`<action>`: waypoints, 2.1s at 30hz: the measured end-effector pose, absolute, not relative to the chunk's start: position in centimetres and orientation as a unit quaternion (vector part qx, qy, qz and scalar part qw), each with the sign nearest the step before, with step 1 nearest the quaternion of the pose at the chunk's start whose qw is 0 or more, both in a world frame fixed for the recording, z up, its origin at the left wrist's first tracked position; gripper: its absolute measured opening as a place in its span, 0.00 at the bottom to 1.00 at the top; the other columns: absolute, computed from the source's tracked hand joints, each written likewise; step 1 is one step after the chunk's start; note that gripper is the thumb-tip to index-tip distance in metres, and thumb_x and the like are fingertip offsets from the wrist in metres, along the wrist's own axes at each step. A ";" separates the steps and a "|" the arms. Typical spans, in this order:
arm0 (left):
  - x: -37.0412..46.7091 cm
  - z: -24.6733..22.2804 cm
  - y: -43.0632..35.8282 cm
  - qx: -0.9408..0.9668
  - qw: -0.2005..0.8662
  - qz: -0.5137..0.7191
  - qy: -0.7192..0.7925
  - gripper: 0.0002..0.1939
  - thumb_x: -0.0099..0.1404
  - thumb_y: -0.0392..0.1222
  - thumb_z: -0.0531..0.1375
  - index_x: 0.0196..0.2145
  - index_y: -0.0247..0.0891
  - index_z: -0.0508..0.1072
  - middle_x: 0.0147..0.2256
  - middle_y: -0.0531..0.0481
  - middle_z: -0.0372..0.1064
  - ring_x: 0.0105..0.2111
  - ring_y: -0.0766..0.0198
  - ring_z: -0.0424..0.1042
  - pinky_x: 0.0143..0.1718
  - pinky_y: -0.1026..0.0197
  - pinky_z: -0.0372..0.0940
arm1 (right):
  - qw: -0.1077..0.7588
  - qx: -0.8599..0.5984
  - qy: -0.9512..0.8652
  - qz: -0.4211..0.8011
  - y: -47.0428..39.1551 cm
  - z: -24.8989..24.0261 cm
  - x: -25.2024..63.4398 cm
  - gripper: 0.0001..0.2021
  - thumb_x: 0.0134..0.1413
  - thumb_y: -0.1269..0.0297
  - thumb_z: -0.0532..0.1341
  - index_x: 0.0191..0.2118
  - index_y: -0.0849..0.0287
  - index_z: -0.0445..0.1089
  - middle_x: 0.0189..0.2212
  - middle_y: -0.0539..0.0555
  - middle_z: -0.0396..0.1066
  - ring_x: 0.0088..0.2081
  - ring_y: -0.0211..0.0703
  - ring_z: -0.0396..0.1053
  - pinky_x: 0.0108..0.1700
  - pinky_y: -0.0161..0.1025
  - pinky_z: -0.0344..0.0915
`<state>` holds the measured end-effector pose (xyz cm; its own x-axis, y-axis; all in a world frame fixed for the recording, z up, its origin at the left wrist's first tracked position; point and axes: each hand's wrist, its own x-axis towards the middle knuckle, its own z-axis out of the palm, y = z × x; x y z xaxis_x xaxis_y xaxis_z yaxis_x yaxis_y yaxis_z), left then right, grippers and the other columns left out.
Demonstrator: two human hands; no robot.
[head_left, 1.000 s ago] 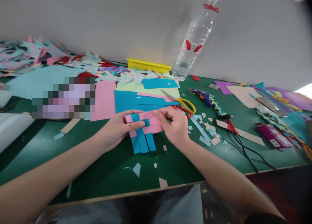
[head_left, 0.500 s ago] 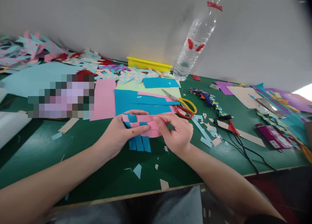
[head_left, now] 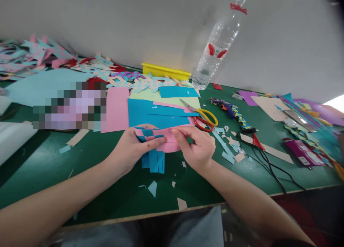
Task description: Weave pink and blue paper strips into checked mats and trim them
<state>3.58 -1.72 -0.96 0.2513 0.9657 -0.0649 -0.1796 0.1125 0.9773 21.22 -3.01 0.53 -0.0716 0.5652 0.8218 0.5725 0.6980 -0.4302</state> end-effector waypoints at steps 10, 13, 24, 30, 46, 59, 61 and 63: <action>3.3 -1.2 -1.6 0.461 0.633 0.462 0.417 0.16 0.49 0.43 0.73 0.36 0.41 0.77 0.26 0.56 0.73 0.23 0.69 0.71 0.22 0.70 0.67 | 0.539 -0.420 -0.729 0.044 -3.0 0.4 21.6 0.08 0.58 0.64 0.62 0.30 0.60 0.74 0.20 0.49 0.72 0.21 0.33 0.67 0.24 0.30 0.63; 3.2 -1.2 -1.6 0.480 0.589 0.485 0.433 0.15 0.49 0.43 0.73 0.35 0.42 0.79 0.30 0.54 0.74 0.26 0.68 0.72 0.25 0.71 0.68 | 0.528 -0.427 -0.730 0.080 -3.1 0.3 21.5 0.08 0.58 0.63 0.62 0.31 0.60 0.75 0.23 0.50 0.74 0.24 0.33 0.69 0.25 0.30 0.63; 3.2 -1.0 -1.4 0.500 0.591 0.489 0.402 0.11 0.50 0.42 0.72 0.34 0.44 0.80 0.34 0.52 0.76 0.31 0.67 0.73 0.31 0.69 0.70 | 0.530 -0.442 -0.710 0.144 -3.2 0.3 21.4 0.09 0.58 0.61 0.62 0.30 0.58 0.75 0.24 0.49 0.74 0.25 0.33 0.69 0.25 0.30 0.63; 3.2 -0.7 -1.4 0.482 0.630 0.483 0.371 0.08 0.51 0.41 0.72 0.32 0.45 0.81 0.34 0.53 0.76 0.33 0.65 0.74 0.31 0.70 0.70 | 0.531 -0.438 -0.708 0.157 -3.2 0.2 21.4 0.09 0.58 0.61 0.62 0.30 0.58 0.75 0.25 0.49 0.75 0.26 0.34 0.69 0.26 0.30 0.64; 3.1 -0.4 -1.4 0.428 0.658 0.431 0.445 0.13 0.47 0.47 0.73 0.30 0.43 0.78 0.28 0.55 0.69 0.20 0.72 0.64 0.15 0.72 0.59 | 0.526 -0.444 -0.709 0.154 -3.3 0.4 21.3 0.10 0.58 0.59 0.62 0.30 0.57 0.76 0.26 0.50 0.76 0.26 0.35 0.70 0.25 0.30 0.65; 3.2 0.0 -1.5 0.407 0.686 0.423 0.430 0.13 0.47 0.47 0.73 0.31 0.44 0.80 0.22 0.57 0.65 0.18 0.72 0.62 0.14 0.73 0.62 | 0.530 -0.441 -0.707 0.159 -3.3 0.2 21.5 0.08 0.57 0.60 0.63 0.30 0.57 0.75 0.24 0.49 0.74 0.25 0.33 0.69 0.25 0.30 0.63; 3.1 0.1 -1.4 0.397 0.695 0.424 0.423 0.13 0.47 0.47 0.73 0.32 0.44 0.80 0.24 0.55 0.68 0.20 0.70 0.66 0.17 0.70 0.67 | 0.533 -0.444 -0.702 0.160 -3.2 0.2 21.5 0.08 0.57 0.61 0.63 0.29 0.58 0.75 0.23 0.48 0.73 0.24 0.33 0.67 0.25 0.29 0.63; 3.1 0.2 -1.3 0.383 0.704 0.431 0.415 0.14 0.48 0.47 0.72 0.34 0.45 0.80 0.26 0.54 0.71 0.22 0.67 0.70 0.20 0.67 0.70 | 0.544 -0.446 -0.691 0.166 -3.0 0.3 21.6 0.09 0.57 0.61 0.63 0.28 0.58 0.74 0.22 0.48 0.72 0.23 0.32 0.66 0.25 0.30 0.63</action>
